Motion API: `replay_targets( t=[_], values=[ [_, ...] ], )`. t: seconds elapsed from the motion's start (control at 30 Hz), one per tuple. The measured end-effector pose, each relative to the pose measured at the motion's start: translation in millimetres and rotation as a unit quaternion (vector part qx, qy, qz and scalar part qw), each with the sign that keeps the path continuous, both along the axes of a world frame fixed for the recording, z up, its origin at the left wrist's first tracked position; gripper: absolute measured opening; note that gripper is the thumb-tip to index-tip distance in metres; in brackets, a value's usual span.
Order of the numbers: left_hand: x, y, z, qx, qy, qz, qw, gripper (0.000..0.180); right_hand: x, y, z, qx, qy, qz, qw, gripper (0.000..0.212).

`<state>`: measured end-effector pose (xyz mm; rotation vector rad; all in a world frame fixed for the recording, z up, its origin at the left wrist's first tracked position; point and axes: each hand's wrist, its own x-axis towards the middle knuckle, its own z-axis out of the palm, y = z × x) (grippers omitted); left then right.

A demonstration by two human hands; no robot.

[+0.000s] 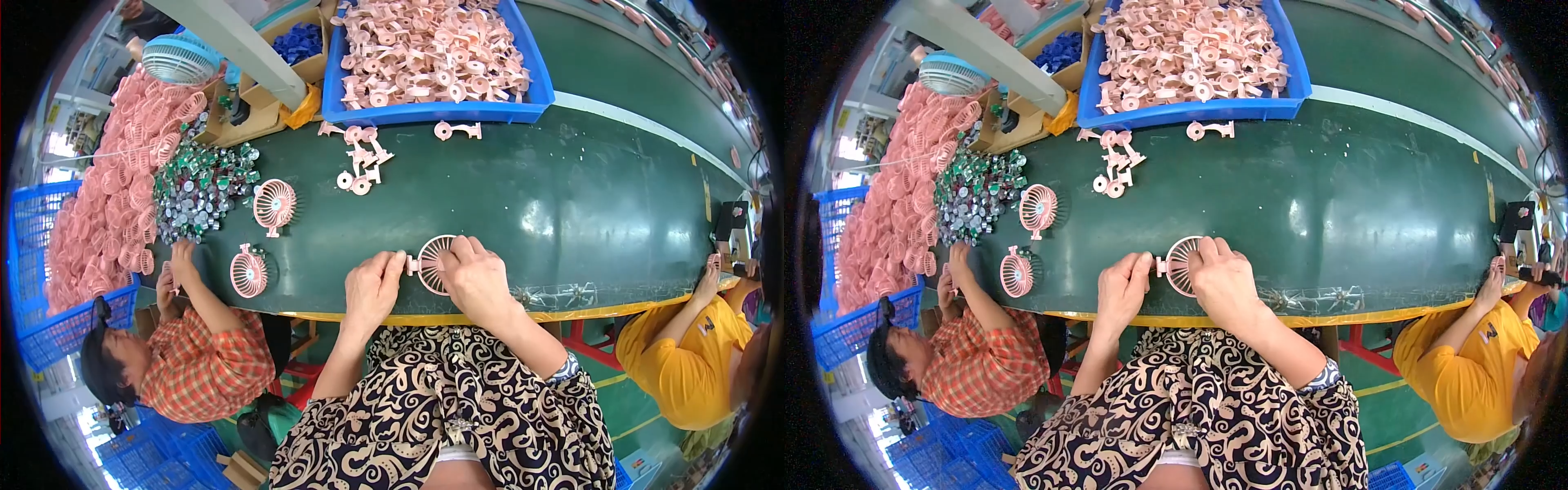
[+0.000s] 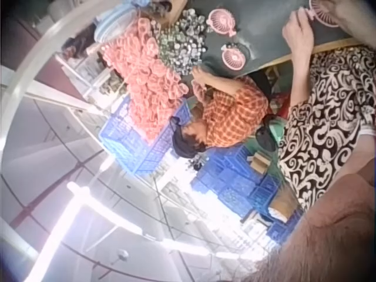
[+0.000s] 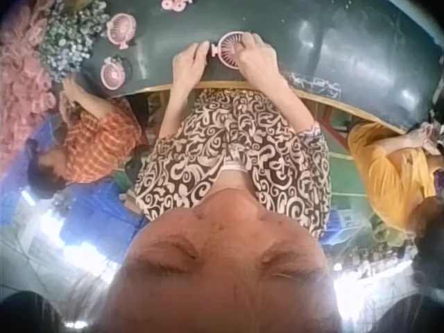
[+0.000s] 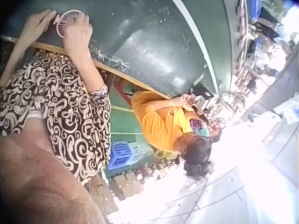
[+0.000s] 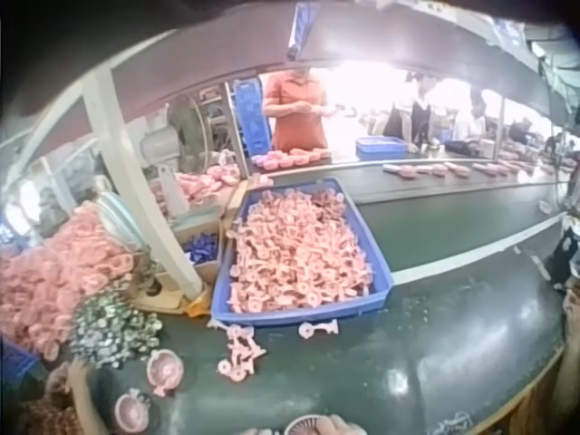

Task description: The person assembles mini fan parts by attaching plastic mounting pieces into circular fan grills by hand and setting the assembled parts along the conveyor table.

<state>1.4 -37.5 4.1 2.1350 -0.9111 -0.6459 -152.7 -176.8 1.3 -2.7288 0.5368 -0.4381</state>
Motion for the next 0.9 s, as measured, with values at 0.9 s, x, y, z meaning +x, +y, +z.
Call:
replay_targets(
  t=[0.9],
  values=[
    [119, 34, -8, -0.061, -0.422, 0.179, 0.887, 0.05, -78, -86, 23, -0.115, -0.066, -0.319, 0.938, 0.032]
  ],
)
